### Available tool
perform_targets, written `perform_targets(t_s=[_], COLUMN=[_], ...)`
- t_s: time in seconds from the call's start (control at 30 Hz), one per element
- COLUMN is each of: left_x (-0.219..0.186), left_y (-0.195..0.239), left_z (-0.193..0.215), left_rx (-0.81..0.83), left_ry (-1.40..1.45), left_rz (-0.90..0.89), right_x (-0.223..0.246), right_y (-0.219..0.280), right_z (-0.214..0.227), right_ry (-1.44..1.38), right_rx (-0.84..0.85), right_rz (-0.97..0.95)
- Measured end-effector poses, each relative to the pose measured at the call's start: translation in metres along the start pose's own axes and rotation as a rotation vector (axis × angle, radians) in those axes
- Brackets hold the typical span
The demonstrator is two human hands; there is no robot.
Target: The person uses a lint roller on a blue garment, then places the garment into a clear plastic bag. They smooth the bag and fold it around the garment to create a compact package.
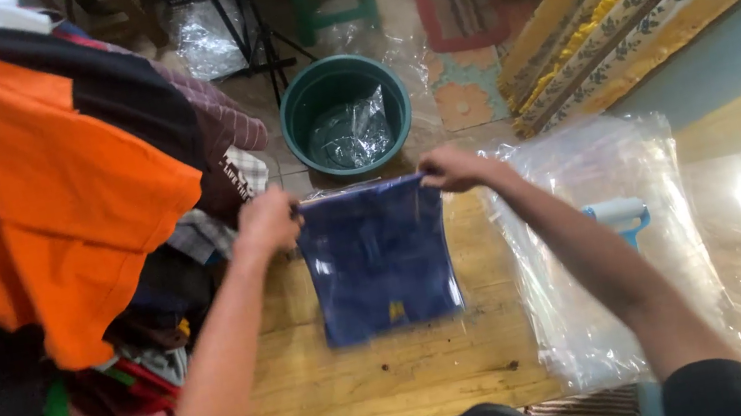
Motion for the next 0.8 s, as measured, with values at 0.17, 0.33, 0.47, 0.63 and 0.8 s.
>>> perform_targets(t_s=[0.17, 0.33, 0.47, 0.63, 0.8], left_x=[-0.020, -0.017, -0.025, -0.003, 0.000], left_y=[0.051, 0.088, 0.124, 0.175, 0.235], left_z=[0.132, 0.125, 0.058, -0.126, -0.229], left_rx=[-0.266, -0.667, -1.032, -1.051, -0.817], left_ry=[-0.045, -0.119, -0.257, -0.221, -0.089], left_rz=[-0.109, -0.274, -0.371, -0.321, -0.302], right_x=[0.113, 0.119, 0.066, 0.040, 0.010], right_y=[0.083, 0.118, 0.132, 0.186, 0.224], right_z=[0.109, 0.103, 0.000, -0.137, -0.249], right_ry=[0.087, 0.322, 0.774, 0.700, 0.472], right_rx=[-0.238, -0.659, -0.967, -1.033, -0.813], right_rz=[0.052, 0.317, 0.545, 0.655, 0.377])
Point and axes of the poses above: each hand's wrist, its own y-axis away from the middle knuckle, its own z-axis out of the back of the hand, x = y × z, the point moved 1 cm from there along -y, towards the middle knuckle, and after that the axes turned 12 degrees about -x, right-handed, at the moved point
